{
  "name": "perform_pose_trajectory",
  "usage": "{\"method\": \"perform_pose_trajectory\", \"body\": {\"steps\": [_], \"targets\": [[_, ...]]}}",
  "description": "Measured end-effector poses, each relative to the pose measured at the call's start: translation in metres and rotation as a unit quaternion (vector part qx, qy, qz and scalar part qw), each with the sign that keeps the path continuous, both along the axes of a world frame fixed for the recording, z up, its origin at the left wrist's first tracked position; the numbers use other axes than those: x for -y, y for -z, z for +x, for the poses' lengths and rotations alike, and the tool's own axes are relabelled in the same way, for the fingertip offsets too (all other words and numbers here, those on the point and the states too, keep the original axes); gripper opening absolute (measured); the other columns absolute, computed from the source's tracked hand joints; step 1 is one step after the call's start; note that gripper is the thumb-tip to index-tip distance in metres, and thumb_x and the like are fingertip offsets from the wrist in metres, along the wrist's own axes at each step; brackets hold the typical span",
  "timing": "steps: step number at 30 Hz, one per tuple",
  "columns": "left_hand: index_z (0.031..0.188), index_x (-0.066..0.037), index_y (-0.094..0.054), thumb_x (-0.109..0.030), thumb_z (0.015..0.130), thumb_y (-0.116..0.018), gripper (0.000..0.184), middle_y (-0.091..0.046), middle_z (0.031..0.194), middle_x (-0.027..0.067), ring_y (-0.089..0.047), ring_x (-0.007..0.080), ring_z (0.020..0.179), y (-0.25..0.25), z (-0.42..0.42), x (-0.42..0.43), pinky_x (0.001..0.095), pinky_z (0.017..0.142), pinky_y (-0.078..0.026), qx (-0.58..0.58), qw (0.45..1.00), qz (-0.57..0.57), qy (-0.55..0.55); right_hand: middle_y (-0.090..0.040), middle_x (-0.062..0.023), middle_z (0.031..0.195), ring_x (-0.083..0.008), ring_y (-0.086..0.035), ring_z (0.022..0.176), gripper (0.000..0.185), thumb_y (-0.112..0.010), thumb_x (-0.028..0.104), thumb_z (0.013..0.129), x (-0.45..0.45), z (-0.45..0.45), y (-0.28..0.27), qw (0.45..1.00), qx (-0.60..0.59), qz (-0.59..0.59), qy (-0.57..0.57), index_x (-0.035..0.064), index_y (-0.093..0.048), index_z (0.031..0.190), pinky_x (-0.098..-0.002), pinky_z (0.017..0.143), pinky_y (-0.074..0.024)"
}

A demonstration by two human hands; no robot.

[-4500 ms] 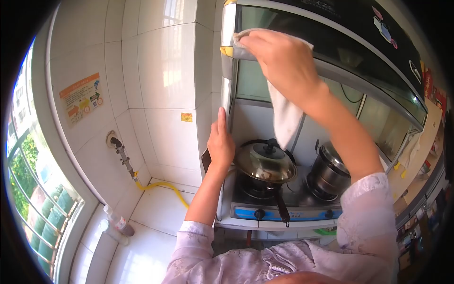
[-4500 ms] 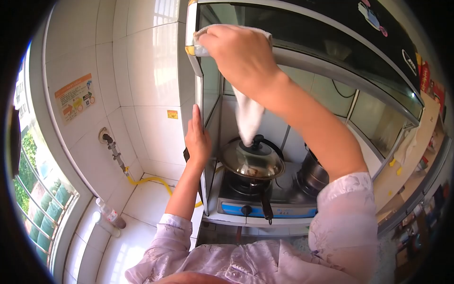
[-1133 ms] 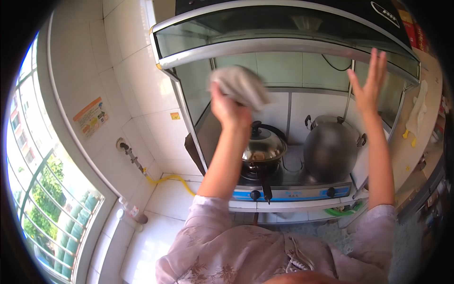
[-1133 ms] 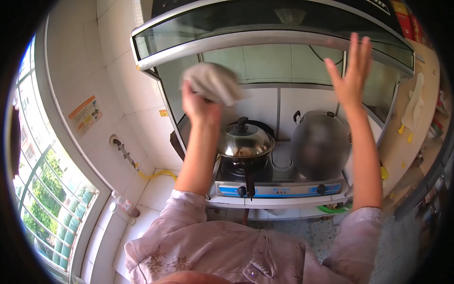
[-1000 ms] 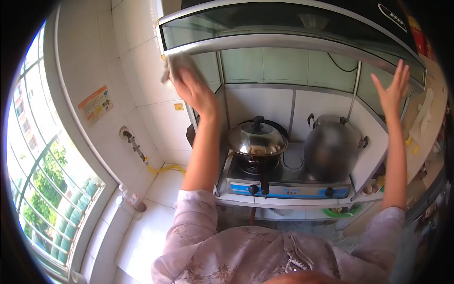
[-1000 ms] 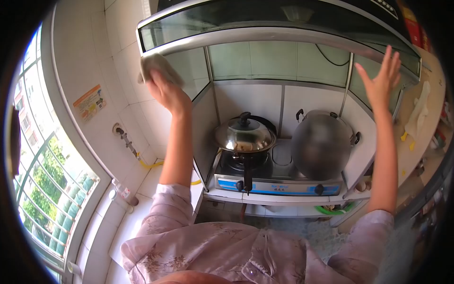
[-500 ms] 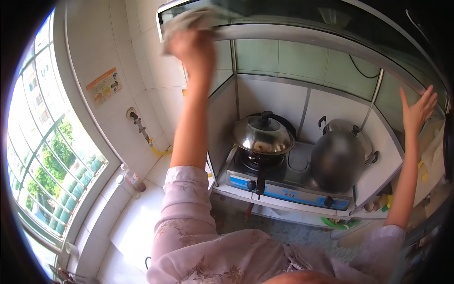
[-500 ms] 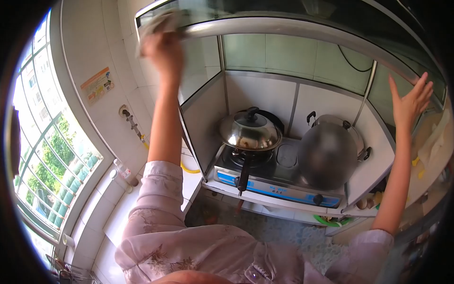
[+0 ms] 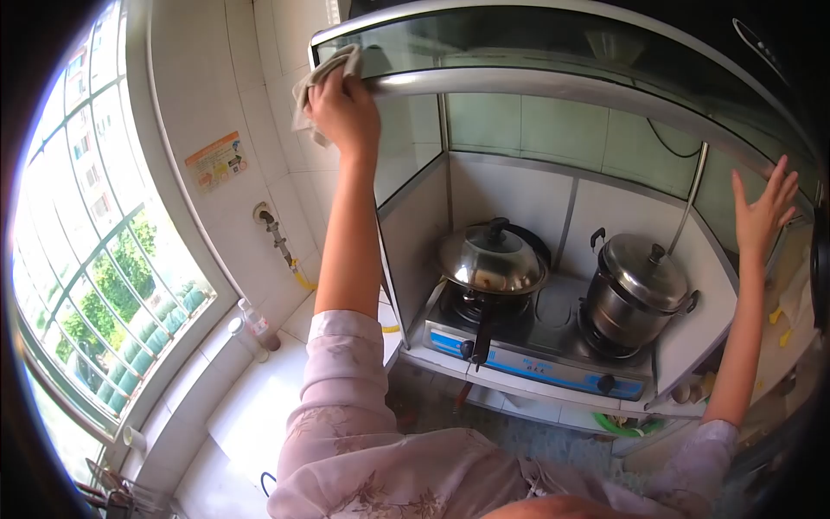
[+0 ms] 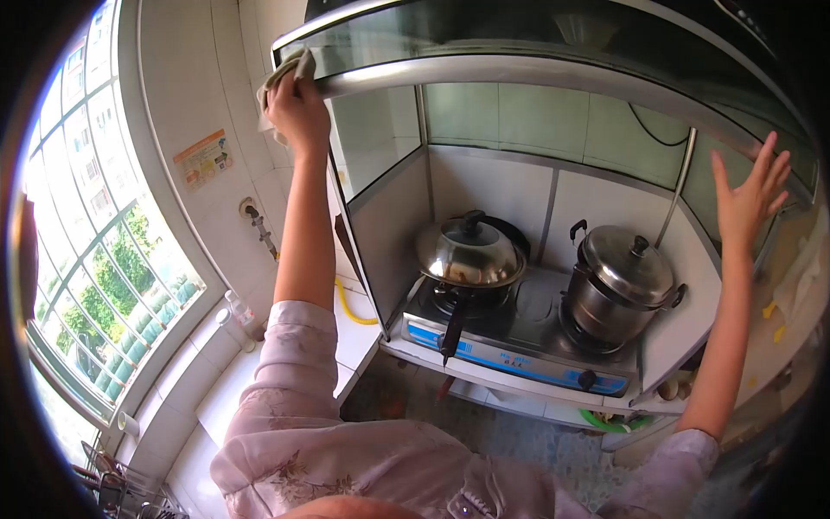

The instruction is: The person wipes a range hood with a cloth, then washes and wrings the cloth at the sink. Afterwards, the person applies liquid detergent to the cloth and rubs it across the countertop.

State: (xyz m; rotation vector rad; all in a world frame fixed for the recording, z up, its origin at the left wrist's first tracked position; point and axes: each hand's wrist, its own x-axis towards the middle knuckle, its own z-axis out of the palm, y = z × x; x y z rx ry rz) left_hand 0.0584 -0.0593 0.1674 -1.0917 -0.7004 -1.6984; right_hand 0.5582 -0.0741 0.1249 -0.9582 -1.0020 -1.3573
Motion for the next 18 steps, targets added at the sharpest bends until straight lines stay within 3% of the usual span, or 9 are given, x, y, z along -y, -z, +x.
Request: {"method": "perform_pose_trajectory", "body": {"steps": [1, 2, 6, 9, 11, 13, 16, 17, 18], "targets": [[0.082, -0.009, -0.064, -0.008, 0.072, -0.052, 0.015, -0.059, 0.079, 0.011, -0.053, 0.0271, 0.071, -0.001, -0.01, -0.006, 0.0356, 0.066, -0.04, 0.027, 0.995, 0.047, -0.087, -0.021, -0.0251, 0.133, -0.0376, -0.019, 0.124, 0.08, -0.052, 0.058, 0.071, 0.0, -0.002, -0.001, 1.0, 0.001, -0.001, -0.002, 0.0209, -0.018, 0.134, -0.0564, 0.095, -0.0129], [0.079, -0.006, -0.063, -0.009, 0.072, -0.052, 0.013, -0.059, 0.078, 0.011, -0.053, 0.0274, 0.071, -0.001, 0.008, -0.005, 0.0373, 0.066, -0.04, 0.057, 0.996, 0.013, -0.061, -0.02, -0.025, 0.133, -0.038, -0.017, 0.125, 0.08, -0.052, 0.058, 0.072, -0.002, -0.006, 0.0, 1.0, -0.008, 0.006, -0.016, 0.0208, -0.018, 0.134, -0.0563, 0.096, -0.0121], [0.07, -0.006, -0.059, -0.006, 0.063, -0.056, 0.007, -0.054, 0.065, 0.0109, -0.052, 0.0275, 0.07, 0.003, 0.102, -0.009, 0.0393, 0.067, -0.039, -0.097, 0.991, -0.045, -0.082, -0.018, -0.0249, 0.134, -0.0391, -0.015, 0.125, 0.082, -0.051, 0.059, 0.072, -0.006, -0.006, -0.001, 0.999, -0.03, 0.004, -0.032, 0.0201, -0.016, 0.134, -0.056, 0.096, -0.01], [0.066, -0.009, -0.059, -0.004, 0.061, -0.058, 0.007, -0.053, 0.069, 0.0117, -0.051, 0.0292, 0.07, 0.005, 0.129, 0.004, 0.0368, 0.064, -0.041, -0.21, 0.974, -0.025, 0.083, -0.016, -0.0245, 0.135, -0.0382, -0.012, 0.126, 0.082, -0.049, 0.06, 0.072, -0.007, 0.002, 0.001, 0.998, -0.052, -0.021, -0.016, 0.019, -0.015, 0.135, -0.0555, 0.097, -0.0067], [0.072, -0.006, -0.061, -0.007, 0.067, -0.054, 0.008, -0.053, 0.067, 0.0097, -0.05, 0.027, 0.072, 0.006, 0.069, -0.017, 0.0408, 0.072, -0.036, -0.121, 0.987, -0.09, -0.051, -0.015, -0.0237, 0.135, -0.0379, -0.011, 0.126, 0.082, -0.049, 0.06, 0.073, 0.002, 0.003, 0.001, 0.998, -0.047, -0.02, -0.035, 0.0185, -0.015, 0.135, -0.0554, 0.097, -0.0051], [0.079, -0.004, -0.062, -0.006, 0.068, -0.053, 0.013, -0.057, 0.074, 0.0131, -0.051, 0.0279, 0.074, 0.006, 0.013, -0.012, 0.039, 0.072, -0.037, 0.011, 0.999, -0.038, -0.007, -0.014, -0.0228, 0.136, -0.0376, -0.01, 0.127, 0.081, -0.048, 0.059, 0.073, 0.012, -0.006, 0.001, 0.997, -0.039, -0.025, -0.057, 0.0181, -0.015, 0.135, -0.0552, 0.097, -0.0036], [0.085, -0.001, -0.06, -0.007, 0.075, -0.05, 0.015, -0.059, 0.081, 0.0126, -0.053, 0.0239, 0.078, 0.015, -0.005, -0.006, 0.0349, 0.071, -0.04, 0.026, 0.998, 0.048, -0.011, -0.011, -0.02, 0.138, -0.0374, -0.007, 0.127, 0.079, -0.05, 0.056, 0.074, 0.02, -0.039, -0.012, 0.995, -0.001, -0.035, -0.097, 0.0185, -0.014, 0.135, -0.0566, 0.097, -0.0016], [0.087, 0.0, -0.058, -0.009, 0.079, -0.047, 0.017, -0.059, 0.081, 0.0109, -0.053, 0.0217, 0.082, 0.025, 0.004, -0.007, 0.0329, 0.071, -0.041, 0.112, 0.965, 0.099, 0.216, -0.01, -0.0192, 0.138, -0.0378, -0.007, 0.127, 0.079, -0.051, 0.054, 0.074, 0.023, -0.06, -0.016, 0.994, 0.019, -0.037, -0.105, 0.0188, -0.014, 0.135, -0.0572, 0.096, -0.0013], [0.09, 0.001, -0.057, -0.011, 0.083, -0.044, 0.019, -0.059, 0.082, 0.0091, -0.053, 0.0194, 0.086, 0.033, 0.016, -0.006, 0.031, 0.072, -0.043, 0.19, 0.869, 0.144, 0.433, -0.01, -0.0184, 0.138, -0.0381, -0.007, 0.127, 0.079, -0.052, 0.053, 0.074, 0.026, -0.081, -0.02, 0.991, 0.049, -0.041, -0.114, 0.0193, -0.015, 0.135, -0.0579, 0.096, -0.0016]]}}
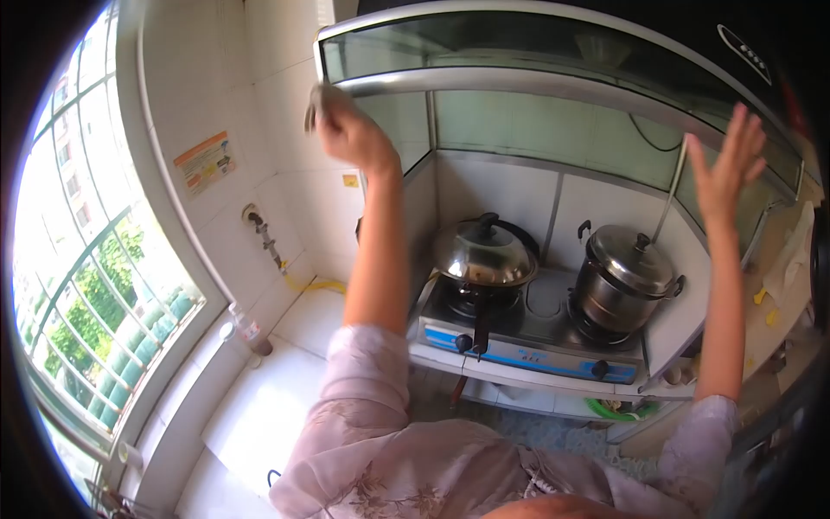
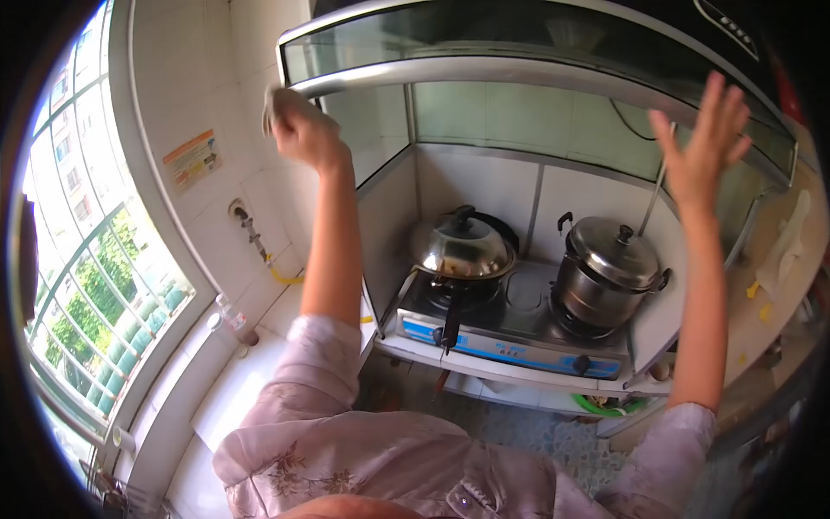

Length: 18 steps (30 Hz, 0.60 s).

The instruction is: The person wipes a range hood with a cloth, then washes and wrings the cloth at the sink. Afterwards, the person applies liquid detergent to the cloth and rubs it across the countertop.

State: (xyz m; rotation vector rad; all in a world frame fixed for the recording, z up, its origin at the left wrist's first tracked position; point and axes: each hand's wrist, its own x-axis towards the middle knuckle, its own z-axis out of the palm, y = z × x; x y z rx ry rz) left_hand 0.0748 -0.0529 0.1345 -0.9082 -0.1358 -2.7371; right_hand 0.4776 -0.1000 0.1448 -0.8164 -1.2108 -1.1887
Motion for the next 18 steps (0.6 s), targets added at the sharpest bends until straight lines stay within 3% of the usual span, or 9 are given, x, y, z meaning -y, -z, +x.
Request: {"method": "perform_pose_trajectory", "body": {"steps": [1, 3, 5, 7, 9, 12, 13, 14, 18], "targets": [[0.098, 0.001, -0.053, -0.012, 0.088, -0.036, 0.023, -0.056, 0.089, 0.0063, -0.051, 0.0168, 0.093, 0.013, 0.015, 0.011, 0.0293, 0.075, -0.044, 0.04, 0.994, -0.054, 0.082, -0.01, -0.0176, 0.139, -0.0384, -0.007, 0.127, 0.078, -0.053, 0.051, 0.074, 0.003, -0.021, -0.004, 1.0, 0.029, -0.003, -0.009, 0.0198, -0.016, 0.135, -0.0585, 0.096, -0.0019], [0.105, -0.001, -0.049, -0.015, 0.089, -0.036, 0.025, -0.054, 0.099, 0.008, -0.051, 0.0195, 0.096, 0.036, 0.021, -0.024, 0.0289, 0.081, -0.043, 0.037, 0.924, 0.003, 0.381, -0.012, -0.0164, 0.138, -0.0386, -0.009, 0.127, 0.077, -0.054, 0.051, 0.073, 0.006, -0.06, -0.014, 0.994, 0.107, 0.006, -0.008, 0.0209, -0.017, 0.134, -0.0587, 0.095, -0.0036], [0.111, -0.003, -0.046, -0.024, 0.09, -0.037, 0.031, -0.051, 0.108, 0.0087, -0.048, 0.0233, 0.1, 0.034, 0.024, -0.049, 0.0339, 0.089, -0.038, 0.049, 0.718, 0.036, 0.694, -0.014, -0.0142, 0.139, -0.0381, -0.011, 0.126, 0.075, -0.053, 0.052, 0.073, -0.002, -0.089, -0.021, 0.989, 0.143, 0.0, -0.024, 0.0222, -0.019, 0.134, -0.0588, 0.095, -0.0056], [0.112, -0.007, -0.047, -0.032, 0.09, -0.03, 0.038, -0.05, 0.112, 0.0099, -0.04, 0.0276, 0.11, 0.023, 0.027, -0.054, 0.0446, 0.098, -0.025, -0.071, 0.561, 0.117, 0.816, -0.018, -0.0124, 0.138, -0.0367, -0.015, 0.125, 0.075, -0.051, 0.055, 0.072, -0.02, -0.098, -0.023, 0.992, 0.127, 0.0, -0.015, 0.0231, -0.021, 0.133, -0.0583, 0.095, -0.0083], [0.111, -0.005, -0.047, -0.034, 0.089, -0.032, 0.04, -0.051, 0.11, 0.0113, -0.043, 0.0282, 0.108, 0.003, 0.034, -0.045, 0.0442, 0.096, -0.029, -0.14, 0.535, 0.163, 0.817, -0.022, -0.01, 0.137, -0.0344, -0.019, 0.125, 0.075, -0.05, 0.057, 0.072, -0.025, -0.098, -0.021, 0.991, 0.12, 0.032, 0.046, 0.0235, -0.023, 0.133, -0.0575, 0.095, -0.0107], [0.106, -0.002, -0.048, -0.041, 0.085, -0.037, 0.046, -0.052, 0.105, 0.0125, -0.049, 0.0265, 0.097, -0.015, 0.062, -0.053, 0.0421, 0.087, -0.039, -0.261, 0.645, 0.026, 0.717, -0.024, -0.009, 0.136, -0.0326, -0.022, 0.124, 0.076, -0.051, 0.058, 0.07, -0.025, -0.099, -0.022, 0.991, 0.112, 0.036, 0.06, 0.0233, -0.025, 0.132, -0.0567, 0.094, -0.0113], [0.106, -0.004, -0.049, -0.041, 0.085, -0.038, 0.044, -0.052, 0.104, 0.0107, -0.049, 0.0249, 0.097, -0.017, 0.091, -0.033, 0.0396, 0.086, -0.039, -0.245, 0.698, -0.029, 0.672, -0.024, -0.0085, 0.136, -0.0327, -0.022, 0.124, 0.076, -0.052, 0.057, 0.07, -0.025, -0.099, -0.023, 0.991, 0.115, 0.042, 0.061, 0.0232, -0.025, 0.132, -0.0567, 0.094, -0.011], [0.105, -0.004, -0.05, -0.041, 0.085, -0.04, 0.043, -0.052, 0.105, 0.009, -0.048, 0.0241, 0.098, -0.01, 0.117, -0.052, 0.0375, 0.086, -0.039, -0.252, 0.631, -0.051, 0.732, -0.024, -0.0083, 0.136, -0.0329, -0.021, 0.124, 0.076, -0.053, 0.057, 0.069, -0.025, -0.099, -0.023, 0.991, 0.115, 0.035, 0.06, 0.0234, -0.026, 0.132, -0.0571, 0.094, -0.0108], [0.105, -0.005, -0.05, -0.04, 0.085, -0.04, 0.042, -0.053, 0.106, 0.0078, -0.048, 0.024, 0.1, 0.0, 0.124, -0.042, 0.0356, 0.089, -0.038, -0.207, 0.56, 0.057, 0.8, -0.023, -0.0075, 0.137, -0.0335, -0.019, 0.125, 0.077, -0.054, 0.057, 0.068, -0.019, -0.098, -0.022, 0.99, 0.119, 0.018, 0.069, 0.0241, -0.026, 0.132, -0.0575, 0.094, -0.0102]]}}
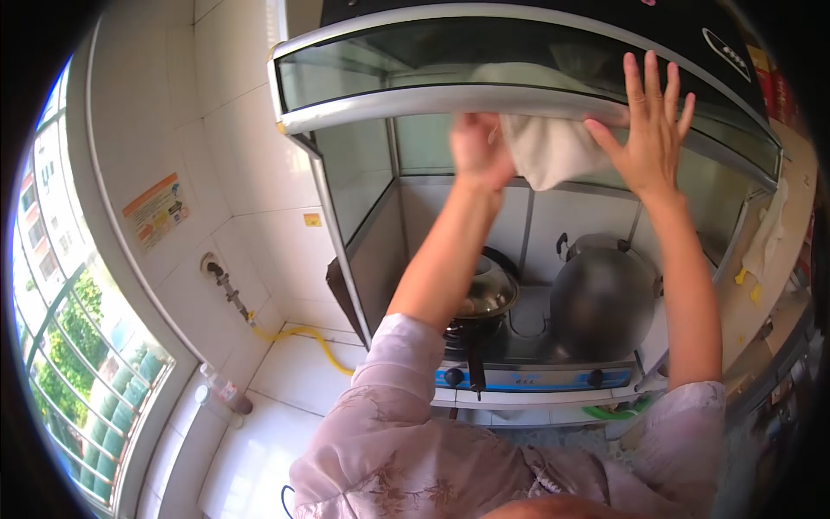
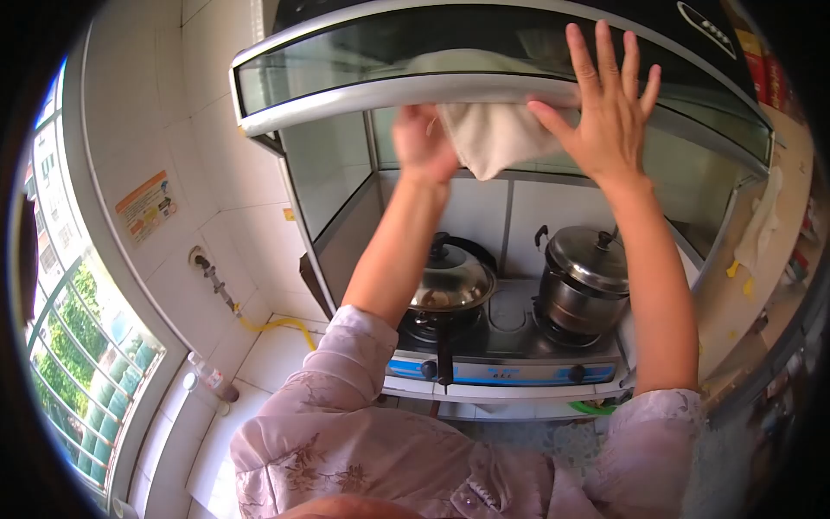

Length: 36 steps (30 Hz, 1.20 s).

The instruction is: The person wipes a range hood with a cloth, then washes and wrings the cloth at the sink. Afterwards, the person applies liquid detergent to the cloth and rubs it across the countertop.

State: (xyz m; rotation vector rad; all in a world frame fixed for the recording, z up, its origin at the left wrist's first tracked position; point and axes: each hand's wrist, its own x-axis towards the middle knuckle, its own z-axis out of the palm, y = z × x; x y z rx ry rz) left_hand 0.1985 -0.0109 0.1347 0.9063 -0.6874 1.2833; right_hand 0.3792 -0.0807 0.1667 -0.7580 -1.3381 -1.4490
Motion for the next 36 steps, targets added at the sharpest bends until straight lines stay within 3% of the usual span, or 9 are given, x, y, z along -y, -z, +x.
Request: {"method": "perform_pose_trajectory", "body": {"steps": [1, 2, 6, 8, 15, 16, 19, 24, 36], "targets": [[0.105, -0.005, -0.051, -0.038, 0.086, -0.039, 0.04, -0.053, 0.107, 0.0096, -0.047, 0.0253, 0.103, 0.005, -0.022, -0.033, 0.0394, 0.092, -0.035, 0.094, 0.952, 0.09, 0.276, -0.022, -0.0071, 0.137, -0.0334, -0.018, 0.125, 0.079, -0.055, 0.058, 0.067, 0.001, 0.0, 0.001, 1.0, 0.0, -0.009, 0.001, 0.0243, -0.025, 0.132, -0.0579, 0.094, -0.0098], [0.104, -0.005, -0.053, -0.035, 0.087, -0.036, 0.038, -0.054, 0.107, 0.0115, -0.048, 0.0266, 0.104, 0.001, -0.036, -0.006, 0.043, 0.093, -0.034, 0.075, 0.996, 0.028, -0.031, -0.022, -0.007, 0.137, -0.0333, -0.018, 0.125, 0.08, -0.055, 0.059, 0.066, 0.002, 0.0, 0.001, 1.0, 0.0, -0.013, 0.0, 0.0243, -0.025, 0.132, -0.058, 0.094, -0.0098], [0.106, -0.005, -0.05, -0.039, 0.086, -0.034, 0.042, -0.055, 0.104, 0.0119, -0.05, 0.0267, 0.097, -0.033, -0.052, -0.024, 0.0415, 0.088, -0.038, 0.003, 0.963, 0.247, 0.111, -0.022, -0.0064, 0.137, -0.033, -0.018, 0.125, 0.083, -0.056, 0.061, 0.064, 0.002, 0.0, 0.001, 1.0, -0.001, -0.014, -0.002, 0.0243, -0.025, 0.132, -0.0585, 0.094, -0.0101], [0.108, -0.006, -0.049, -0.043, 0.083, -0.04, 0.046, -0.053, 0.105, 0.0101, -0.05, 0.0259, 0.094, -0.026, -0.014, -0.003, 0.0391, 0.086, -0.038, -0.015, 0.986, -0.048, -0.161, -0.023, -0.006, 0.137, -0.0331, -0.018, 0.125, 0.084, -0.056, 0.061, 0.063, 0.001, 0.0, 0.001, 1.0, 0.002, -0.007, -0.003, 0.0243, -0.025, 0.132, -0.0587, 0.094, -0.0098], [0.099, -0.007, -0.055, -0.034, 0.088, -0.032, 0.037, -0.06, 0.093, 0.0064, -0.055, 0.0184, 0.086, -0.013, -0.045, -0.003, 0.0349, 0.086, -0.04, 0.113, 0.993, 0.027, 0.006, -0.023, -0.0059, 0.137, -0.0335, -0.018, 0.125, 0.085, -0.057, 0.06, 0.062, 0.002, 0.001, 0.001, 1.0, 0.014, -0.016, -0.002, 0.0244, -0.025, 0.132, -0.0586, 0.094, -0.0081], [0.1, -0.006, -0.053, -0.035, 0.088, -0.032, 0.038, -0.059, 0.094, 0.007, -0.055, 0.0194, 0.086, -0.026, -0.069, -0.04, 0.035, 0.085, -0.04, 0.02, 0.964, 0.264, 0.031, -0.022, -0.0061, 0.138, -0.0337, -0.016, 0.126, 0.084, -0.058, 0.056, 0.064, 0.004, 0.0, 0.001, 1.0, 0.013, -0.021, -0.001, 0.0212, -0.023, 0.133, -0.0574, 0.095, -0.0062], [0.105, -0.003, -0.049, -0.042, 0.089, -0.03, 0.046, -0.057, 0.097, 0.0082, -0.052, 0.0216, 0.09, -0.029, -0.033, 0.016, 0.0354, 0.083, -0.039, -0.003, 0.961, -0.144, -0.236, -0.022, -0.0063, 0.138, -0.0338, -0.016, 0.126, 0.084, -0.058, 0.056, 0.064, 0.002, 0.002, 0.003, 1.0, 0.005, -0.019, 0.0, 0.0212, -0.023, 0.133, -0.0571, 0.095, -0.0059], [0.103, -0.003, -0.053, -0.03, 0.089, -0.034, 0.036, -0.051, 0.11, 0.0109, -0.043, 0.0235, 0.109, -0.003, -0.021, -0.006, 0.0364, 0.097, -0.029, 0.087, 0.984, 0.13, 0.085, -0.024, -0.0063, 0.137, -0.0342, -0.017, 0.125, 0.085, -0.059, 0.059, 0.063, 0.006, 0.003, 0.002, 1.0, 0.017, -0.024, 0.006, 0.0236, -0.025, 0.132, -0.0578, 0.095, -0.0073], [0.101, -0.008, -0.055, -0.031, 0.089, -0.031, 0.035, -0.057, 0.104, 0.0052, -0.049, 0.0194, 0.101, -0.001, -0.046, -0.017, 0.0353, 0.092, -0.034, 0.122, 0.986, 0.101, -0.046, -0.02, -0.0046, 0.139, -0.0329, -0.013, 0.127, 0.085, -0.059, 0.05, 0.067, 0.008, 0.0, 0.001, 0.999, 0.038, -0.018, 0.004, 0.0183, -0.018, 0.134, -0.0544, 0.098, -0.0031]]}}
